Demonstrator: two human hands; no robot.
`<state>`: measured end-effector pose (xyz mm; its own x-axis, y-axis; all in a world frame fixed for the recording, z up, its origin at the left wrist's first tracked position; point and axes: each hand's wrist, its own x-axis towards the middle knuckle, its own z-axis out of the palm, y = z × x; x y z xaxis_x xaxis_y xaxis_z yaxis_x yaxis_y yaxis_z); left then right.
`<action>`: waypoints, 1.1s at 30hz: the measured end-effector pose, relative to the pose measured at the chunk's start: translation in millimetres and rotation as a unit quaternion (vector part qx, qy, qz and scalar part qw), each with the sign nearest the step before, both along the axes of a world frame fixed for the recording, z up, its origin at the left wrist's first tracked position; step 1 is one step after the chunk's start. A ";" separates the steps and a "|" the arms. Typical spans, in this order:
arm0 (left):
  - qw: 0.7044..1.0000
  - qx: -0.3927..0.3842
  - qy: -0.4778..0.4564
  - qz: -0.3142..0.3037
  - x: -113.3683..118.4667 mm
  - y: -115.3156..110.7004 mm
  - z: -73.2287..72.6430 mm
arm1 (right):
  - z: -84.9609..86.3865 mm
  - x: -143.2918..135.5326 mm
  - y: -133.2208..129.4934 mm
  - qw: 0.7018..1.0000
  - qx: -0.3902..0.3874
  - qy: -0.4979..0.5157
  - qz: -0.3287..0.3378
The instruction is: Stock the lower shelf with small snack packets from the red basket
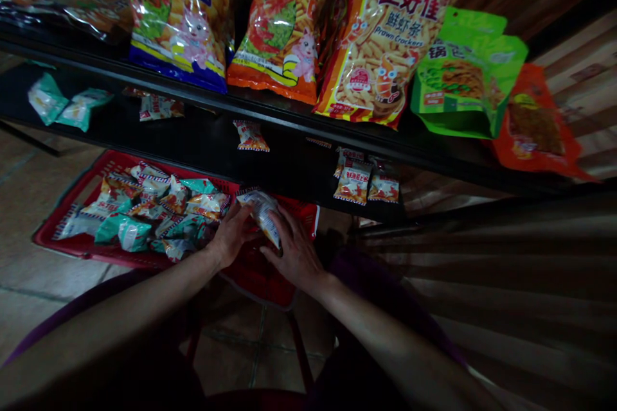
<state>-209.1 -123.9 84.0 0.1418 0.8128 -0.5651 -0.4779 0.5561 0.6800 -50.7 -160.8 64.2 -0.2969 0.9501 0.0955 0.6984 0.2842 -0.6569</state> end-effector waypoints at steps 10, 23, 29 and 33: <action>0.996 -0.008 0.074 0.046 -6.1 3.4 -5.6 | 11.2 3.1 21.5 0.753 -0.280 0.538 -0.254; 0.998 -0.032 0.021 0.048 -16.3 16.5 -5.4 | 0.9 -3.5 9.8 0.602 -0.464 0.611 -0.222; 0.997 -0.026 0.035 0.064 -14.7 16.4 -2.4 | -3.8 -5.4 7.9 0.622 -0.461 0.586 -0.240; 0.998 0.009 0.014 0.053 -12.1 15.1 -3.6 | -6.8 -4.5 9.1 0.618 -0.457 0.589 -0.250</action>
